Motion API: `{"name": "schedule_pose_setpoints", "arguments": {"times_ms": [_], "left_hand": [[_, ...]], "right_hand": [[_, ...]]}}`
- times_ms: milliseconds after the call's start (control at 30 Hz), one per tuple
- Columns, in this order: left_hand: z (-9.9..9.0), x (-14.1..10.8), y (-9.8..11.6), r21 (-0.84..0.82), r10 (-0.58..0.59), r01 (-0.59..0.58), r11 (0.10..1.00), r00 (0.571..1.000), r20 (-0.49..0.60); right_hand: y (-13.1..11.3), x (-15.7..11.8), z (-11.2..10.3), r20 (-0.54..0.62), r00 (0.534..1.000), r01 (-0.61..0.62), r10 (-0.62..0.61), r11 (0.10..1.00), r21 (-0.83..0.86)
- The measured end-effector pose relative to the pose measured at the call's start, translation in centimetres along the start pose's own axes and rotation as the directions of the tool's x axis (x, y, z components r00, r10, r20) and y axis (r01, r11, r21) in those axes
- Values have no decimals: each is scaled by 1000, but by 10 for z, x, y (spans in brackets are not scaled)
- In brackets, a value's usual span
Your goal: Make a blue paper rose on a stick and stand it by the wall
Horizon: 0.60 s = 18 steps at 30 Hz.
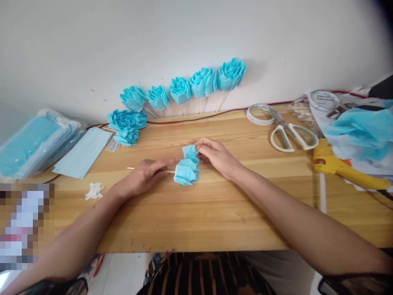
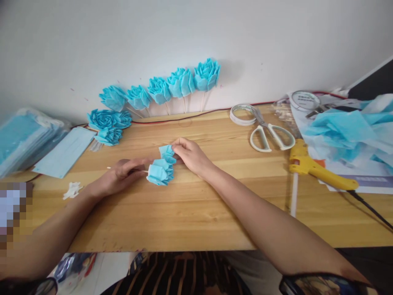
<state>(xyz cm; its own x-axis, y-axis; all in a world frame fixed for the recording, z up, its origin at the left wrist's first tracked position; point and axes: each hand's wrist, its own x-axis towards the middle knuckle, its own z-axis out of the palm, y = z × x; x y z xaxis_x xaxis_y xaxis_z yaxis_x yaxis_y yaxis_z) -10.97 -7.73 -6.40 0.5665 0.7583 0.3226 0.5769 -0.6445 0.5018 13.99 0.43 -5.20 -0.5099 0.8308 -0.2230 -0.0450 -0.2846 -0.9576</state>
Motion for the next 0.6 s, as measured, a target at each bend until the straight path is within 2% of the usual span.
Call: {"name": "schedule_pose_setpoints", "arguments": {"times_ms": [167, 300, 467, 600], "left_hand": [[-4, 5, 4, -21, -74, 76, 997, 994, 78], [-4, 5, 5, -48, -131, 136, 989, 986, 105], [-2, 5, 5, -87, -153, 163, 983, 982, 113], [-4, 5, 7, -56, -157, 165, 985, 980, 123]], "right_hand": [[0, 1, -3, 31, 999, 11, -9, 997, -73], [0, 1, -6, 102, 995, 4, 3, 998, -62], [-1, 0, -12, 214, 977, 33, -15, 996, -81], [-3, 0, -15, 215, 976, 44, -11, 988, -149]]}}
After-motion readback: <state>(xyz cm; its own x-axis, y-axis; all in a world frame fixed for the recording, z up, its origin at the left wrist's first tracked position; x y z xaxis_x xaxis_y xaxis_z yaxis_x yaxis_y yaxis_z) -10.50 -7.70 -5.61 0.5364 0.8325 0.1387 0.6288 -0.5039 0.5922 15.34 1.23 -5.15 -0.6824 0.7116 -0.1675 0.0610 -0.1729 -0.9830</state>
